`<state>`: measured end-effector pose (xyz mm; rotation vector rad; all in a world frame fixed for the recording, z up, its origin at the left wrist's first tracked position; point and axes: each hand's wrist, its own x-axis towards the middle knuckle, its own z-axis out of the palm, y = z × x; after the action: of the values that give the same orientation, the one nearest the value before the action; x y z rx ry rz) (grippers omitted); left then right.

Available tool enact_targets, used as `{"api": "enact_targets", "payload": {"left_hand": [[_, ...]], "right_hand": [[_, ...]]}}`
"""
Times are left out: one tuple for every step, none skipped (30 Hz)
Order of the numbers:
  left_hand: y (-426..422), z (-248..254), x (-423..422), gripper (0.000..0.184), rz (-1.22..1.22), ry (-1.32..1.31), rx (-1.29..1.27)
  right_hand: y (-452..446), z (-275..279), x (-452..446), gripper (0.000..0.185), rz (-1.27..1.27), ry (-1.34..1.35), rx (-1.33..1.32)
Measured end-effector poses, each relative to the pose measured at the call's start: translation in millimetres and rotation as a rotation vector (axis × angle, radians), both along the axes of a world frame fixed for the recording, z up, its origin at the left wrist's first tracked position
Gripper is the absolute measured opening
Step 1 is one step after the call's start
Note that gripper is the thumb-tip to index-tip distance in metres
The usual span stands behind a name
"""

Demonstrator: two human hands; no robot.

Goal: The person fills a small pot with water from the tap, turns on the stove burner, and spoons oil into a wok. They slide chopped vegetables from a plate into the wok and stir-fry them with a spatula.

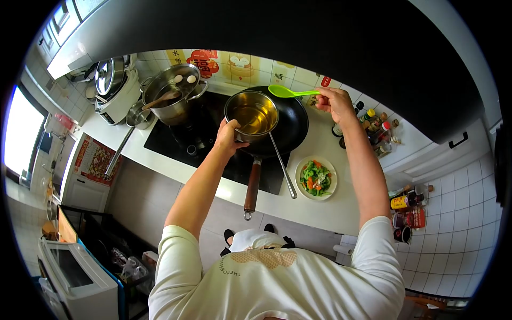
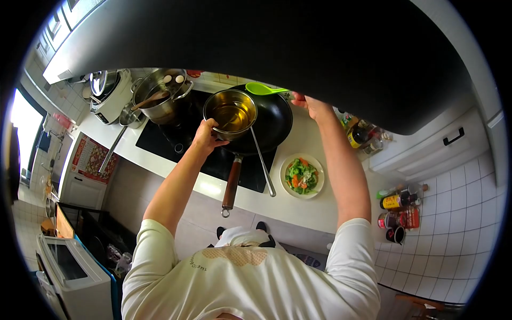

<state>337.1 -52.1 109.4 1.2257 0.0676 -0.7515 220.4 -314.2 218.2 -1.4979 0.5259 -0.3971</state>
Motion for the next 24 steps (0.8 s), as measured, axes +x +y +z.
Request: {"api": "enact_targets", "payload": {"left_hand": [[2.1, -0.7, -0.1, 0.051, 0.000, 0.006, 0.003], [4.3, -1.6, -0.4, 0.051, 0.000, 0.010, 0.006], [7.0, 0.6, -2.1, 0.051, 0.011, 0.004, 0.021], [10.4, 3.8, -4.2, 0.050, 0.021, -0.003, 0.035], [15.5, 7.2, -5.9, 0.044, -0.023, -0.026, -0.014], [18.5, 10.3, -7.9, 0.044, -0.023, -0.023, -0.011], [20.6, 13.1, -9.2, 0.045, -0.015, -0.028, -0.004], [22.8, 13.8, -9.5, 0.045, -0.007, -0.033, 0.003], [22.7, 11.7, -7.3, 0.050, 0.028, -0.003, 0.039], [23.4, 9.4, -6.2, 0.050, 0.031, -0.001, 0.039], [25.0, 7.1, -5.4, 0.050, 0.044, -0.006, 0.039], [26.8, 8.0, -5.7, 0.051, 0.058, -0.013, 0.038], [28.5, 8.9, -5.8, 0.051, 0.061, -0.012, 0.039], [29.8, 9.6, -6.0, 0.051, 0.060, -0.020, 0.036], [31.0, 10.3, -6.3, 0.051, 0.059, -0.027, 0.033], [32.1, 10.7, -6.4, 0.051, 0.063, -0.026, 0.032], [32.9, 11.2, -6.4, 0.052, 0.058, -0.029, 0.030], [33.6, 12.7, -7.1, 0.052, 0.053, -0.031, 0.029], [34.7, 14.1, -8.0, 0.052, 0.054, -0.030, 0.028], [35.9, 15.5, -8.9, 0.050, 0.042, -0.035, 0.007], [36.7, 16.4, -9.8, 0.048, 0.029, -0.041, -0.013], [36.9, 15.8, -9.9, 0.048, 0.030, -0.039, -0.015], [36.7, 15.2, -9.6, 0.048, 0.038, -0.041, -0.012], [36.2, 14.2, -10.0, 0.048, 0.045, -0.043, -0.009]], "right_hand": [[-6.7, -8.7, -0.5, 0.014, -0.030, 0.001, 0.033], [-12.6, -19.2, -0.9, 0.015, -0.061, 0.004, 0.066], [-17.0, -30.7, -1.4, 0.015, -0.061, 0.009, 0.070], [-21.3, -44.0, -1.4, 0.014, -0.087, 0.017, 0.064], [-23.9, -58.3, -0.7, 0.015, -0.113, 0.025, 0.059], [-26.0, -76.4, 1.0, 0.015, -0.113, 0.029, 0.062], [-25.8, -92.6, 2.5, 0.015, -0.113, 0.056, 0.012], [-28.0, -106.0, 3.1, 0.017, -0.112, 0.084, -0.038], [-20.9, -112.7, 1.1, 0.019, -0.128, 0.123, -0.131], [-11.6, -116.9, -0.9, 0.021, -0.144, 0.161, -0.225], [-10.5, -127.2, 0.1, 0.024, -0.133, 0.200, -0.315], [-6.7, -128.8, -1.8, 0.024, -0.129, 0.201, -0.315], [-2.2, -130.9, -4.3, 0.023, -0.093, 0.176, -0.514], [2.5, -133.2, -6.8, 0.022, -0.056, 0.148, -0.714], [10.0, -127.2, -10.6, 0.018, -0.047, 0.118, -0.838], [12.7, -124.8, -13.4, 0.018, -0.043, 0.117, -0.839], [14.1, -123.1, -15.5, 0.017, -0.024, -0.040, -1.061], [16.8, -119.7, -17.8, 0.015, -0.004, -0.203, -1.279], [19.7, -116.5, -20.5, 0.015, -0.001, -0.203, -1.280], [23.0, -113.5, -22.9, 0.014, 0.017, -0.225, -1.333], [26.3, -111.8, -24.3, 0.013, 0.035, -0.246, -1.386], [29.2, -112.8, -24.4, 0.013, 0.038, -0.246, -1.387], [32.0, -114.7, -24.0, 0.013, 0.055, -0.241, -1.421], [32.8, -117.1, -24.3, 0.013, 0.073, -0.236, -1.455]]}}
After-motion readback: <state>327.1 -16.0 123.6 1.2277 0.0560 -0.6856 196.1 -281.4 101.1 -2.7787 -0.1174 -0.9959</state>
